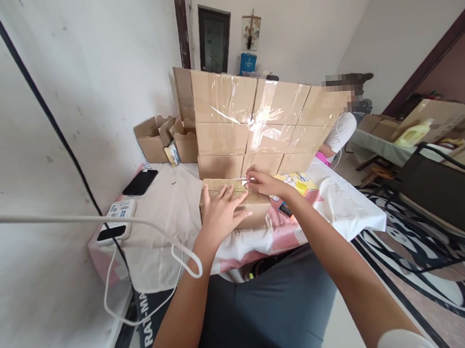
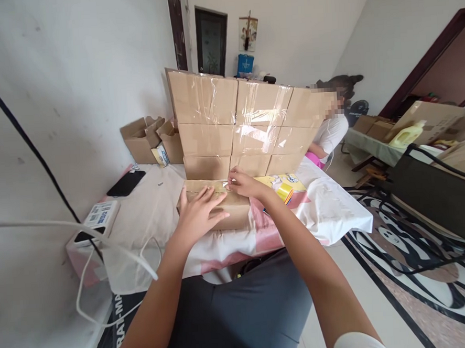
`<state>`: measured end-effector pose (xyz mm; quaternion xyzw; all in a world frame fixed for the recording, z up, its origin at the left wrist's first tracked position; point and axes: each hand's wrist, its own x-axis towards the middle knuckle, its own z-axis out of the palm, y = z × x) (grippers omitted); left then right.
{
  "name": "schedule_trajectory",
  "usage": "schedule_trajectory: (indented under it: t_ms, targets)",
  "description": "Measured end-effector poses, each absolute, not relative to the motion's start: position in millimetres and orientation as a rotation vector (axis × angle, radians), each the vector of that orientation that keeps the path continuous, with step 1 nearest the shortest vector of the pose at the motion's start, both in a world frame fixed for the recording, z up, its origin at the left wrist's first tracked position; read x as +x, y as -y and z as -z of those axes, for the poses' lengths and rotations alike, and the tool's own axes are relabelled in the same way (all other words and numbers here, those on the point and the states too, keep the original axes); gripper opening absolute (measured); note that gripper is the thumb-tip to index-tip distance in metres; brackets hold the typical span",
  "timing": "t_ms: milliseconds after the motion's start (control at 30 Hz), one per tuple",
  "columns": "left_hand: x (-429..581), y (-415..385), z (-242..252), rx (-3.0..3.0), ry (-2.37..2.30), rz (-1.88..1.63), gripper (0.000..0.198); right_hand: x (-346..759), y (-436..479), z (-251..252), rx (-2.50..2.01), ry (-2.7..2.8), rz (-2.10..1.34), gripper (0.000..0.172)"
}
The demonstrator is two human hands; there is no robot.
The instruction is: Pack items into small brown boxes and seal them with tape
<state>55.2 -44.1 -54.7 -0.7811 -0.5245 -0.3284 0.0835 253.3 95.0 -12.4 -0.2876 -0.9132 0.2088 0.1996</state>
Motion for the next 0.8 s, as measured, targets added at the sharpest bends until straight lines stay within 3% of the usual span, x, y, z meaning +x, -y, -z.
schedule_trajectory:
  t_ms: [100,200,300,433,600,800]
  targets:
    - [50,46,57,-2.369,1.487,0.875,0.043,252,-93,9,-1.032,2.540,-0.476,0.020]
    - [48,48,58,-2.364,1.481,0.903,0.041,264,-103,-6,-1.539,2.381,0.020,0.033]
    - [53,50,57,-2.368,1.487,1.010,0.040,293,-124,-19,-1.918,2.228,0.355,0.030]
    - [64,52,59,-2.396,1.467,1.127,0.035,330,-139,0,-2.154,2.412,0.326,0.031]
    - [79,52,70,-2.290,1.470,1.225,0.031,331,-131,49,-2.146,2.669,0.271,0.024]
    - [91,54,77,-2.184,1.319,1.251,0.025,318,-135,68,-2.148,2.846,0.247,0.016]
